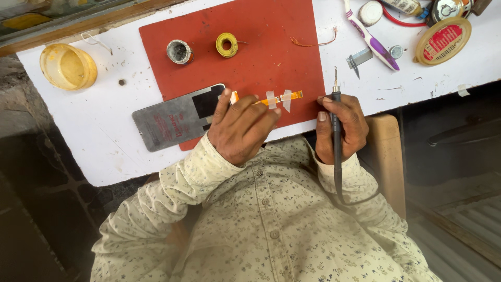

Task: The person solders a small orange flex cable taped to a red mat, holding a soldering iron in one hand and solder wire in the other while working on a phone midframe. They reposition the cable, apply solder to its contacts, cut the solder with scissors, and finish by pressing a small component onto the phone frame.

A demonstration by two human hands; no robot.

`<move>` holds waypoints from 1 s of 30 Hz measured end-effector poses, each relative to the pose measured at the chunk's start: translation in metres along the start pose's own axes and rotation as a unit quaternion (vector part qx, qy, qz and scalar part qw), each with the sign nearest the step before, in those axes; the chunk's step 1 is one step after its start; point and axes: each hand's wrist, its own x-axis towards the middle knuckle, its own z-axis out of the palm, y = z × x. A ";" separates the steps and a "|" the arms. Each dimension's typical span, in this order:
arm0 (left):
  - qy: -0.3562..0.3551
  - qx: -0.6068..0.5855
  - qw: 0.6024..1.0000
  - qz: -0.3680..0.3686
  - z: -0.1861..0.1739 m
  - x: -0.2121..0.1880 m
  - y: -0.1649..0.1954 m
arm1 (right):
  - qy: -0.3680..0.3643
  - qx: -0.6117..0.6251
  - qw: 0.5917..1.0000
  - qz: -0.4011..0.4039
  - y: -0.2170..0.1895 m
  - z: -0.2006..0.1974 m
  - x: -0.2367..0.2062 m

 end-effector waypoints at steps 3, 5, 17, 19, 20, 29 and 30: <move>-0.017 -0.044 0.998 -0.050 -0.006 0.006 0.004 | 0.015 0.044 0.999 0.010 0.000 -0.002 -0.001; -0.024 -0.034 0.997 -0.064 -0.007 0.010 0.007 | 0.022 0.072 0.997 -0.007 0.000 -0.004 -0.001; -0.026 -0.125 0.984 -0.123 0.006 0.012 0.007 | 0.000 0.166 0.983 0.079 -0.009 -0.002 -0.022; -0.023 -0.145 0.980 -0.136 0.008 0.012 0.007 | -0.010 0.172 0.981 0.087 -0.012 -0.001 -0.025; -0.019 -0.154 0.977 -0.144 0.009 0.013 0.007 | -0.014 0.180 0.980 0.089 -0.014 0.000 -0.026; -0.055 -0.105 0.978 -0.170 0.004 0.015 0.007 | -0.020 0.175 0.980 0.088 -0.013 0.000 -0.025; -0.065 -0.091 0.978 -0.177 0.000 0.014 0.007 | -0.018 0.167 0.982 0.091 -0.014 0.000 -0.025</move>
